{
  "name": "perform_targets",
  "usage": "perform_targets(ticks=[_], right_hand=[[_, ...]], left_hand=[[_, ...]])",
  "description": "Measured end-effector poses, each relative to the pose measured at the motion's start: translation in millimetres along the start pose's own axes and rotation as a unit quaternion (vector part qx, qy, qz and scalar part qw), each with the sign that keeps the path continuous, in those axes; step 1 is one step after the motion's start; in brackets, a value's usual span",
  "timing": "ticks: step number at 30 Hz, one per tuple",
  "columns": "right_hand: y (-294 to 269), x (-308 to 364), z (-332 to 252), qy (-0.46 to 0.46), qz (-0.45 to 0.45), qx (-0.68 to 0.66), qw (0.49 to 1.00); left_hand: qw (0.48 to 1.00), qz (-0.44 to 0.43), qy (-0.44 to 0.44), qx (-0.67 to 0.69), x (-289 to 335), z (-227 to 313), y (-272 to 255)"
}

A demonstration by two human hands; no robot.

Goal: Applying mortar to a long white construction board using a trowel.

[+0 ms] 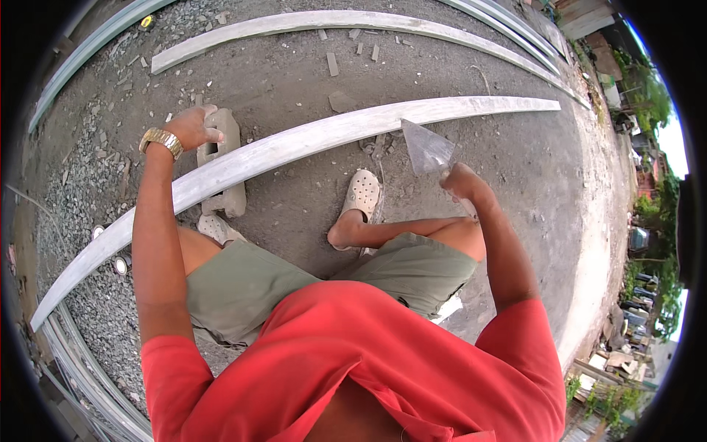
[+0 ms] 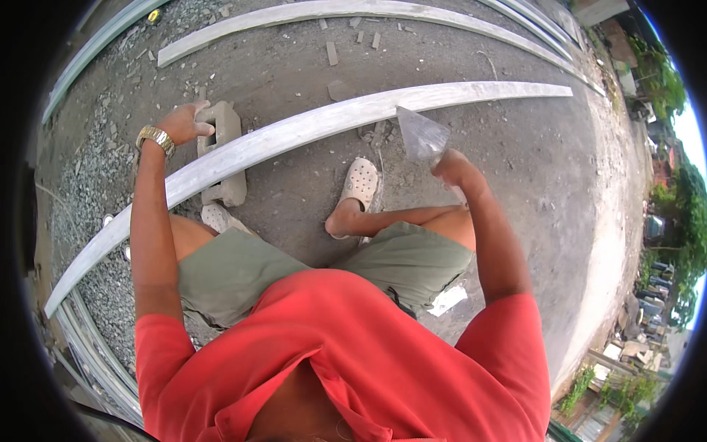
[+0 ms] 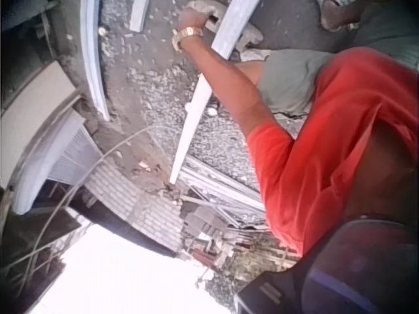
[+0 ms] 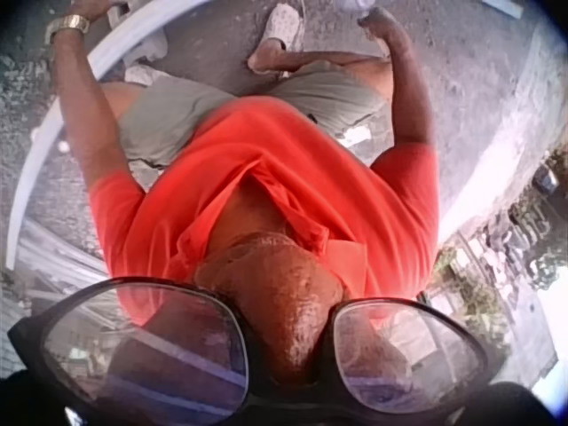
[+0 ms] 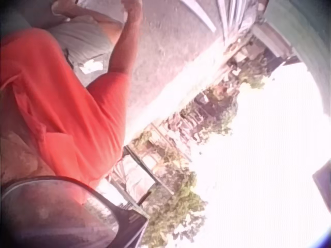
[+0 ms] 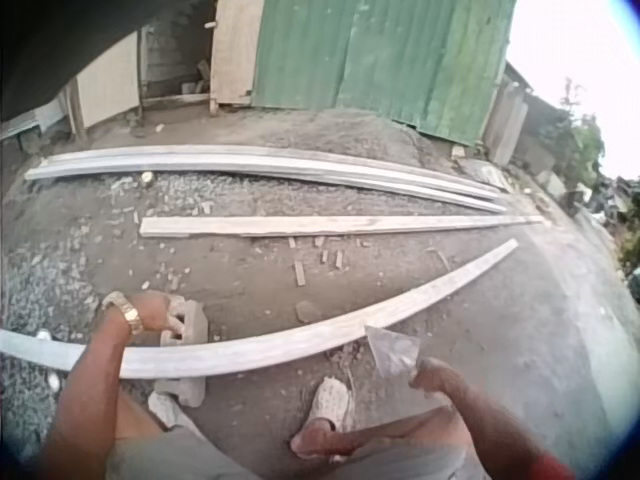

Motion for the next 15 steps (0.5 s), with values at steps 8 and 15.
perform_targets(ticks=[8, 15], right_hand=[[-18.1, -19.1, 27.3, 0.011, 0.05, -0.014, 0.999], [27.5, 1.7, -29.6, -0.094, -0.006, -0.004, 0.996]], left_hand=[[1.0, 0.024, 0.008, -0.005, -1.5, -2.2, 0.9], [0.999, 0.044, 0.006, 0.006, 7.9, -21.2, -6.0]])
Point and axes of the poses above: each hand's wrist, its own x-axis away from the middle knuckle, its own y-axis out of the palm, z = x × y, the point moved 10 cm from there along -x, towards the middle knuckle, and after that the axes turned 13 degrees about -z, right-handed, at the moved point
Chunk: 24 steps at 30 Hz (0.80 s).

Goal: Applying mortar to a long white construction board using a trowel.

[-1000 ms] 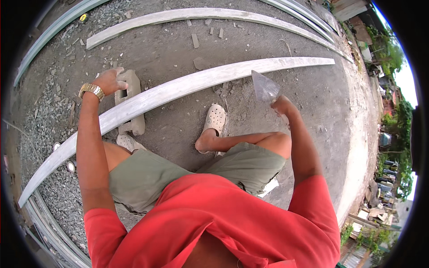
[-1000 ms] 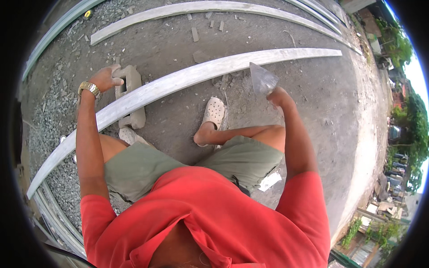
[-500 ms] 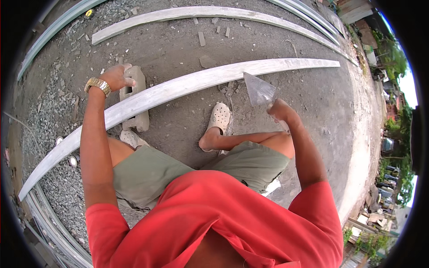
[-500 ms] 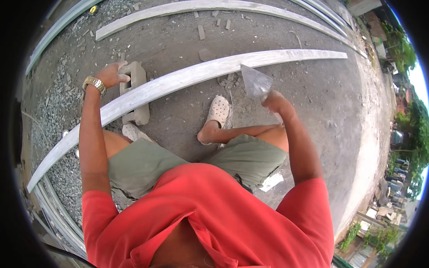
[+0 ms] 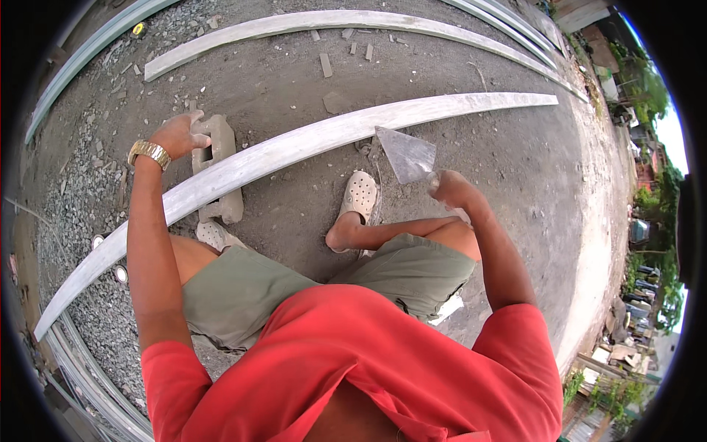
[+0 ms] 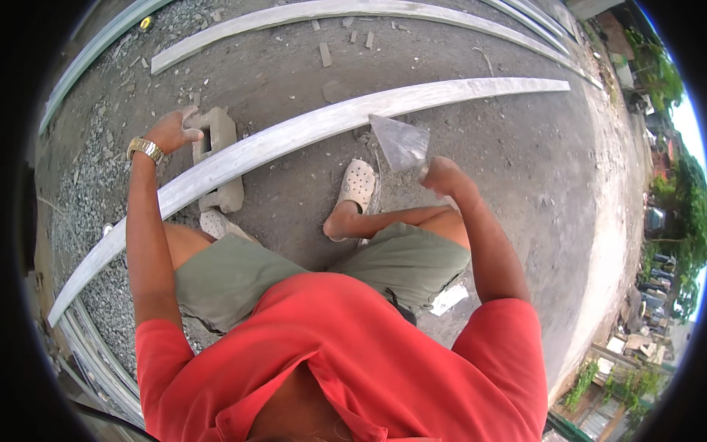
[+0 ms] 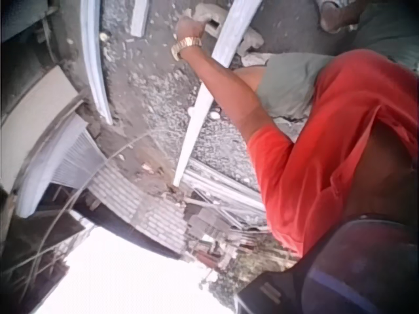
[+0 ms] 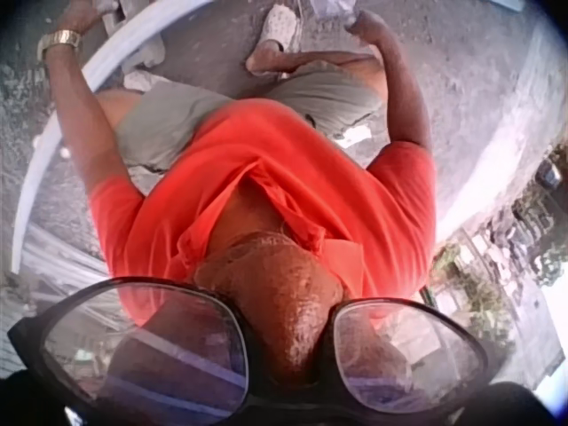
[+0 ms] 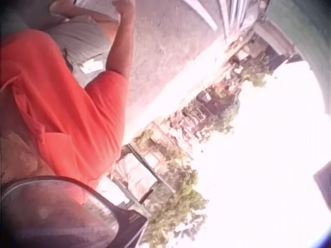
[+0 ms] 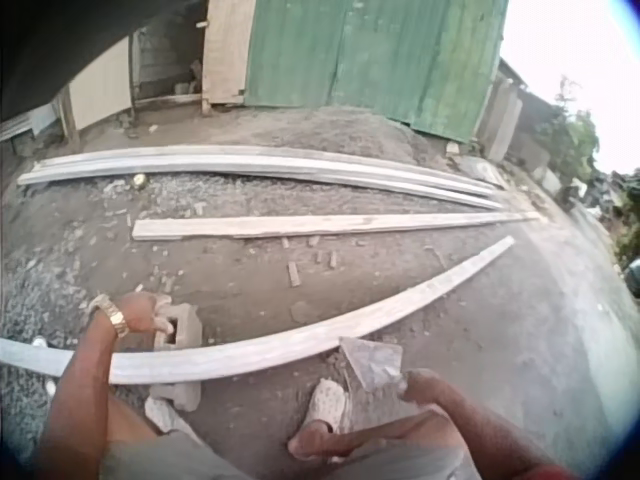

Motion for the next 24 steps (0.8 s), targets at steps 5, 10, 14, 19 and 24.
perform_targets(ticks=[5, 10, 14, 19, 24], right_hand=[[-49.8, -1.3, 54.6, 0.133, 0.013, -0.023, 0.991], [-12.7, 4.6, 5.8, 0.052, 0.003, 0.024, 0.998], [-37.8, -18.0, 51.8, 0.115, 0.036, -0.015, 0.993], [-28.0, -38.8, 80.4, 0.087, 0.046, -0.214, 0.972], [-19.9, 0.8, -4.9, 0.036, 0.028, 0.117, 0.992]], left_hand=[[0.999, -0.029, -0.009, -0.009, -10.9, 17.5, 7.0], [1.0, -0.005, -0.021, -0.019, 3.5, 6.1, -4.2], [0.999, -0.032, -0.027, -0.004, -2.0, 8.3, -1.3], [0.997, -0.06, -0.034, -0.016, -13.1, 13.0, 9.9], [0.999, -0.028, -0.029, -0.007, -3.6, 4.2, -2.2]])
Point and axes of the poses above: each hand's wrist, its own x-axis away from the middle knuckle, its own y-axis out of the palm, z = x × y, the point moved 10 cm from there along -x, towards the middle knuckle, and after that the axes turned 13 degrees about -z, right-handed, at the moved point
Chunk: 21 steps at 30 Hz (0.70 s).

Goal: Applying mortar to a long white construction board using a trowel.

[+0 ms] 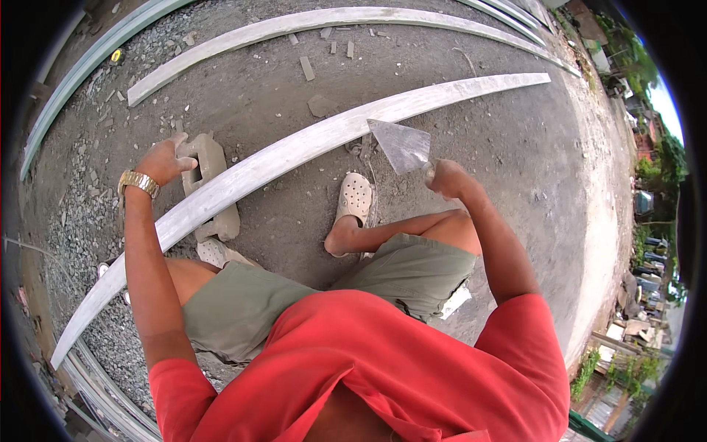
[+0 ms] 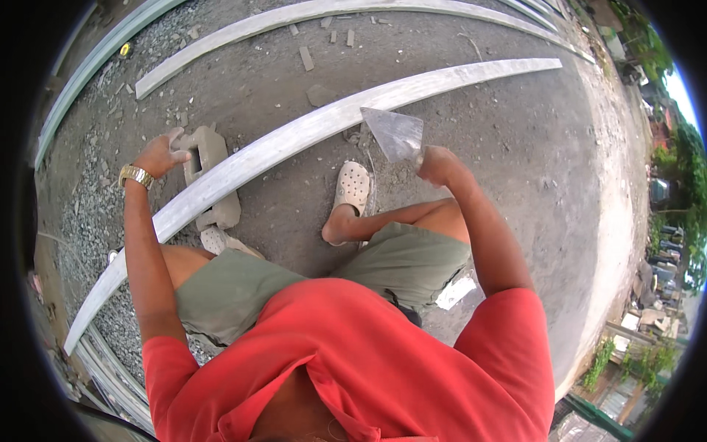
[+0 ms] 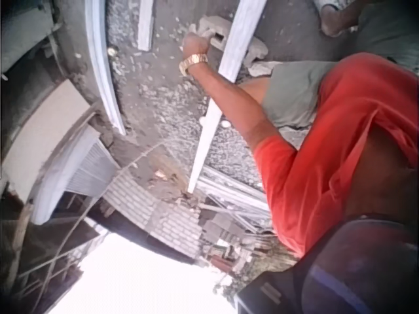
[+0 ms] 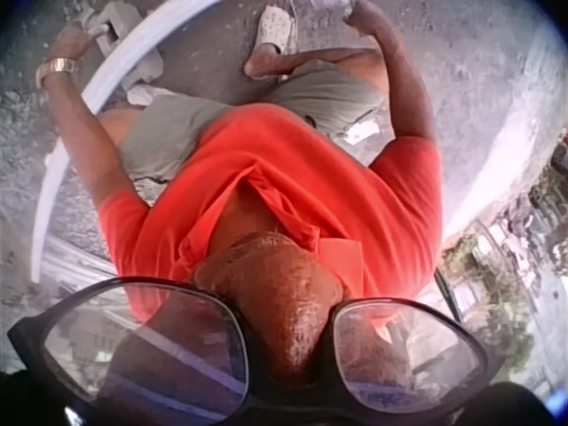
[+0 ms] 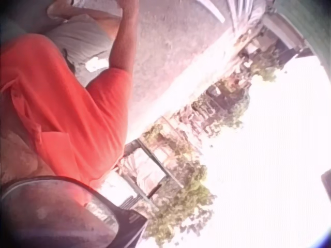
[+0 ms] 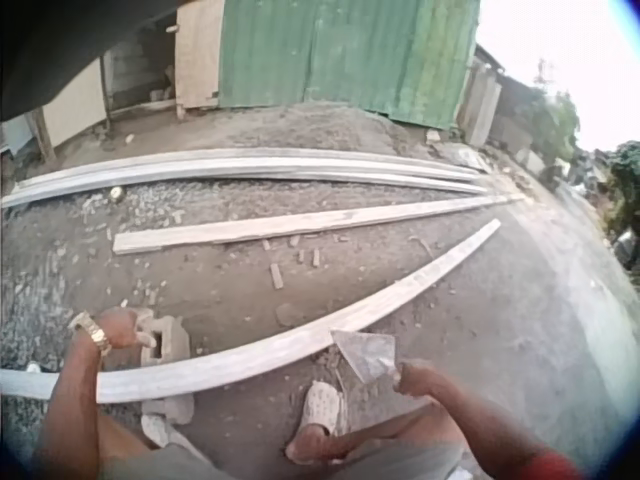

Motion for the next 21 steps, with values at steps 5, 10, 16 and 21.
perform_targets(ticks=[5, 10, 16, 21], right_hand=[[-6.4, -23.3, 86.6, 0.105, -0.007, -0.148, 0.983], [29.5, 1.2, 5.2, -0.013, 0.034, -0.087, 0.996], [11.2, -14.8, 65.3, 0.061, -0.002, -0.17, 0.984], [17.3, -5.0, 37.5, 0.052, -0.023, -0.177, 0.983]], left_hand=[[0.999, -0.019, 0.029, -0.014, -21.0, 17.1, 8.0], [1.0, 0.001, 0.021, 0.006, -5.6, 17.2, -2.8], [0.999, -0.005, 0.034, 0.0, -16.2, 17.9, 6.7], [1.0, 0.002, 0.016, -0.005, -4.7, 17.5, -3.5]])
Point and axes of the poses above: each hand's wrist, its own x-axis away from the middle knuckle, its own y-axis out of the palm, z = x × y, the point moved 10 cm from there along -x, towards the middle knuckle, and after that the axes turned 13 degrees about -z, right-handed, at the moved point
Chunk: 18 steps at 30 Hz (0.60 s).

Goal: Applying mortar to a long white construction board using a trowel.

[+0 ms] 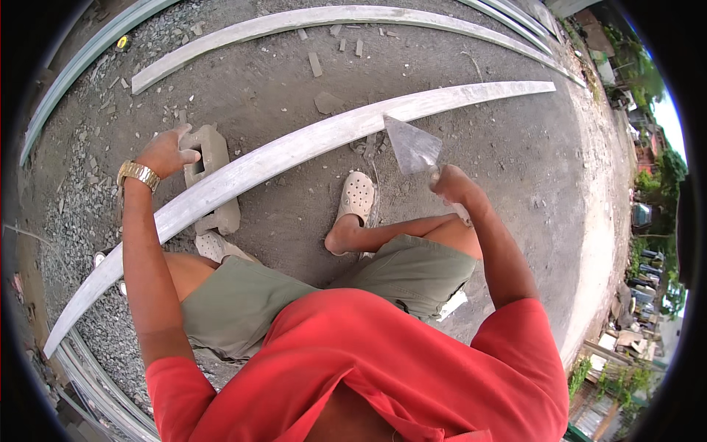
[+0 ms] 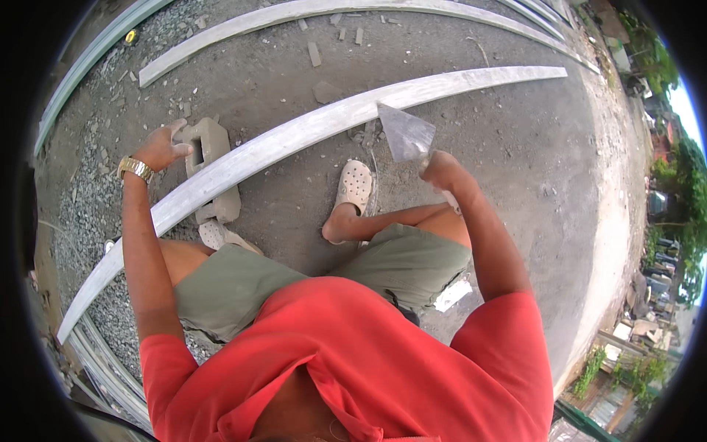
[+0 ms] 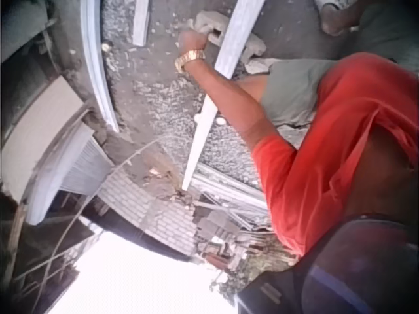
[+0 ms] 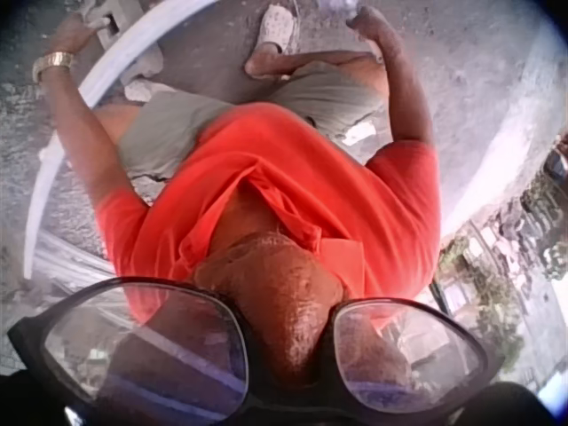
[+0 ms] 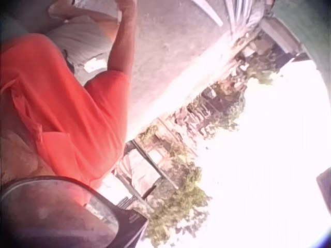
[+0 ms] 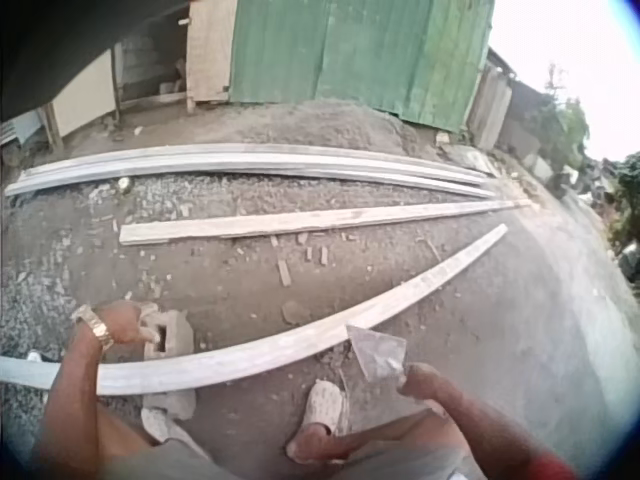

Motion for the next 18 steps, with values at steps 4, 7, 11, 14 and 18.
perform_targets(ticks=[4, 7, 11, 14, 18], right_hand=[[11.2, 2.1, -33.3, -0.083, -0.001, 0.056, 0.995], [-21.1, -23.1, -25.3, 0.072, 0.036, -0.002, 0.997], [-29.9, -71.3, 111.8, -0.018, 0.049, -0.265, 0.963], [6.0, -61.5, 52.5, -0.085, 0.0, -0.104, 0.991], [15.5, -39.2, -33.6, -0.172, -0.011, 0.024, 0.985]], left_hand=[[1.0, 0.026, -0.013, -0.001, 11.3, -19.5, -6.1], [0.999, 0.009, -0.048, 0.014, 40.6, -65.4, 8.1], [1.0, -0.016, 0.024, -0.004, 2.0, 32.7, 0.6], [0.999, 0.038, 0.009, -0.019, 8.6, 7.6, 2.0], [0.999, 0.034, -0.022, -0.012, 13.6, -21.2, 7.6]])
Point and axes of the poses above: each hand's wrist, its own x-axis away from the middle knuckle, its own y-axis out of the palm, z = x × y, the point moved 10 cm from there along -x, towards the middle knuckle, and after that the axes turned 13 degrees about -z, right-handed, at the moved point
